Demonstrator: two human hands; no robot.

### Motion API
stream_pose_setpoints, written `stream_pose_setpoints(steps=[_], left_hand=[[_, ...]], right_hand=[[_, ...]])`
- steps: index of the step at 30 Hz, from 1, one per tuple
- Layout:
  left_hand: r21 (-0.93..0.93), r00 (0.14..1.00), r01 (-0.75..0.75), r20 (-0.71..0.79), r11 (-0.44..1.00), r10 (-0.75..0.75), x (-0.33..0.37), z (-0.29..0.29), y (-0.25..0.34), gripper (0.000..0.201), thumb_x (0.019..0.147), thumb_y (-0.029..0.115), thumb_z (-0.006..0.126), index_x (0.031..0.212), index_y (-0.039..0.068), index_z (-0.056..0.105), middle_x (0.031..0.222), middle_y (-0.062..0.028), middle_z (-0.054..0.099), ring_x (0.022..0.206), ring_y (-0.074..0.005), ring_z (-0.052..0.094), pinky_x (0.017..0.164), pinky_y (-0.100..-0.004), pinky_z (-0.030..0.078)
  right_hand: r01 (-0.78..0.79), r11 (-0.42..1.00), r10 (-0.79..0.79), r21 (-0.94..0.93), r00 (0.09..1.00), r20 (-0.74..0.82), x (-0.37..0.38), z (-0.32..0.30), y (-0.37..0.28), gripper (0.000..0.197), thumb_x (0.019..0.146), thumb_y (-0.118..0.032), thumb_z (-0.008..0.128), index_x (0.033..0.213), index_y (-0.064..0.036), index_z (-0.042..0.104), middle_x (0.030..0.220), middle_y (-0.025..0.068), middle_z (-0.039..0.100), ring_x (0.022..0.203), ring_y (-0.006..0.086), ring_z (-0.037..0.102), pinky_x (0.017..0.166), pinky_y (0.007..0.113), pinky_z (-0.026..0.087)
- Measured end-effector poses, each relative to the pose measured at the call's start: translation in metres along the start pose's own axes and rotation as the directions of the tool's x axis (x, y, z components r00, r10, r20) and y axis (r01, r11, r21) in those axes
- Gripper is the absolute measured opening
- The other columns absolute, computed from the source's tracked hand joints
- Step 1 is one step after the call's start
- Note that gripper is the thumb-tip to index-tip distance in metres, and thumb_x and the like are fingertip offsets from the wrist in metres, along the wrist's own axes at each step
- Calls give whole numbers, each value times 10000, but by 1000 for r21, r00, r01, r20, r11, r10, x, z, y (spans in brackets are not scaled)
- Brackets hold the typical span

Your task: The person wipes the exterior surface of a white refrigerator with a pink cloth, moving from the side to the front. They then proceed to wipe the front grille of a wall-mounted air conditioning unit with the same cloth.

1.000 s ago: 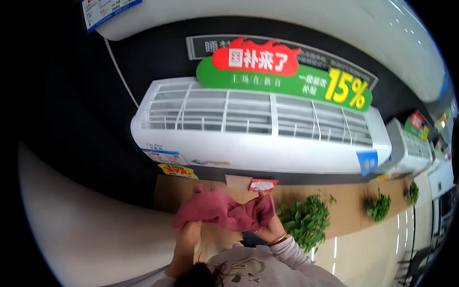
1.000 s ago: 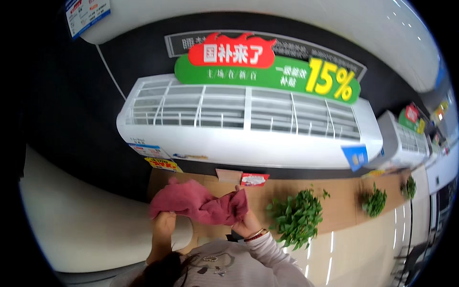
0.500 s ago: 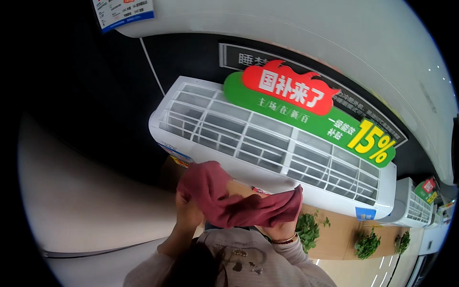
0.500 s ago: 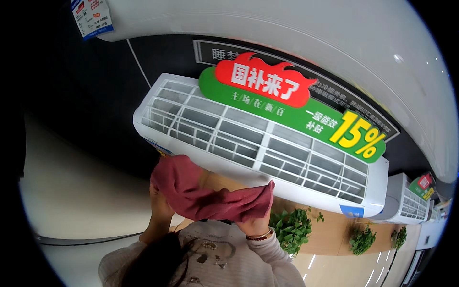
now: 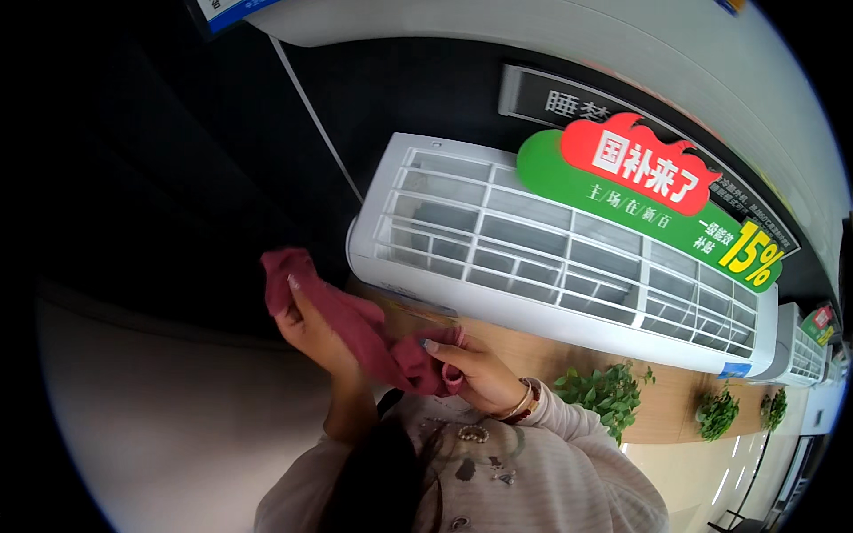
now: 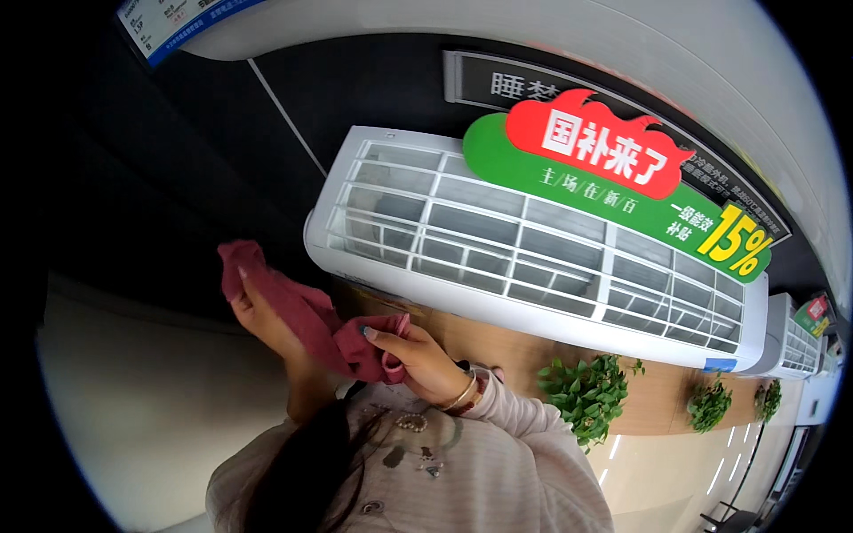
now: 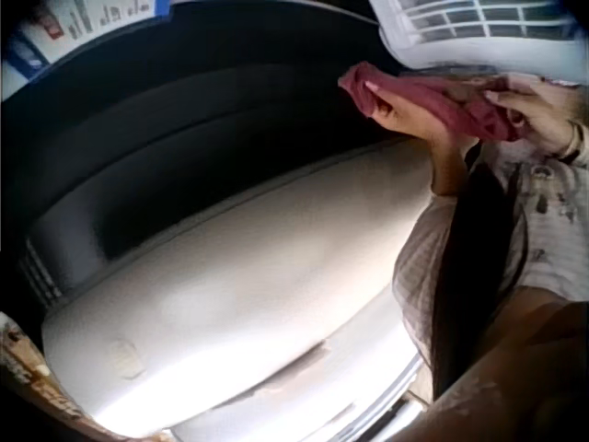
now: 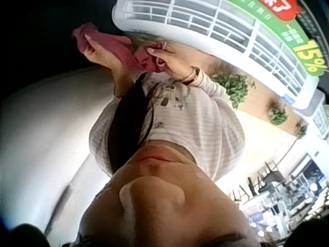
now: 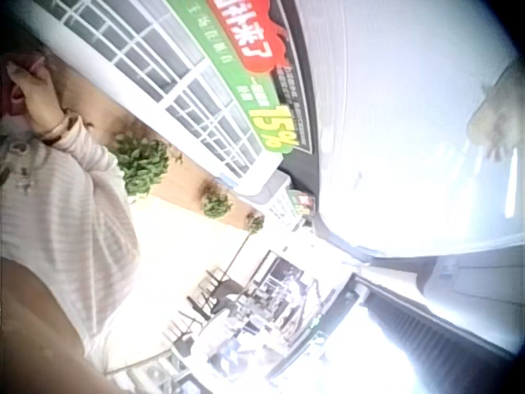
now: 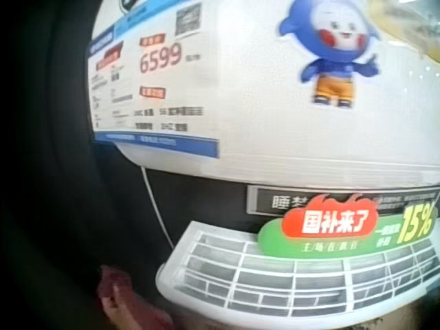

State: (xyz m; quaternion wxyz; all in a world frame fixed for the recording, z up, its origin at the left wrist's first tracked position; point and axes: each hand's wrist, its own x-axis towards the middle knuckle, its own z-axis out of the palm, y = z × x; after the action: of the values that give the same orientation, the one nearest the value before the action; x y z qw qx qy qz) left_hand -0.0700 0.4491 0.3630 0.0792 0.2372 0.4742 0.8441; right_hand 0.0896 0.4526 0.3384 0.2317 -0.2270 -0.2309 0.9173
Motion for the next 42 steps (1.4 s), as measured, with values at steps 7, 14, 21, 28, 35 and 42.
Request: stream_pose_setpoints(steps=[7,14,21,28,35,42], left_hand=[[419,970,-194,215,887,111,32,-13,-68,145,829,87,560,929,-9,603,968,-78,568,843,-134,532,741,-244,419],[482,883,-327,463,813,80,33,5,-71,181,816,48,525,974,0,599,1100,-167,545,1001,-255,537,866,-315,403],[658,754,-444,641,608,-142,61,30,-67,243,855,181,473,1026,29,555,1101,-167,538,944,-346,536,817,-349,419],[540,798,-427,602,725,22,42,-5,-79,255,847,100,468,1066,-10,537,1118,-195,521,1004,-315,521,862,-339,396],[588,762,-398,639,704,-102,57,14,-69,252,840,109,479,1046,-23,543,1137,-185,517,1000,-322,530,851,-337,407],[546,653,-514,749,662,-110,82,49,-70,245,833,124,489,1010,-34,550,1179,-169,492,989,-333,532,829,-335,423]], right_hand=[[90,952,-86,-292,996,27,21,4,-9,268,863,-139,500,1108,-36,538,820,-31,573,591,6,411,495,146,315],[168,909,-133,-381,984,118,28,4,-23,271,846,-134,516,1099,-38,542,843,-19,579,626,19,454,503,154,341],[110,908,-58,-404,989,137,30,9,-31,247,858,-141,503,1080,-42,548,733,-29,526,598,28,425,503,164,337],[81,903,-36,-421,993,112,32,4,-35,223,855,-149,517,1036,-28,561,689,-18,509,571,39,434,492,172,347],[74,920,-27,-385,992,125,26,10,-45,226,854,-142,516,1048,-34,563,695,-25,513,573,35,433,497,170,352],[143,912,-112,-384,988,102,28,3,-42,258,855,-134,513,1093,-43,550,738,-31,533,577,25,418,501,166,349]])
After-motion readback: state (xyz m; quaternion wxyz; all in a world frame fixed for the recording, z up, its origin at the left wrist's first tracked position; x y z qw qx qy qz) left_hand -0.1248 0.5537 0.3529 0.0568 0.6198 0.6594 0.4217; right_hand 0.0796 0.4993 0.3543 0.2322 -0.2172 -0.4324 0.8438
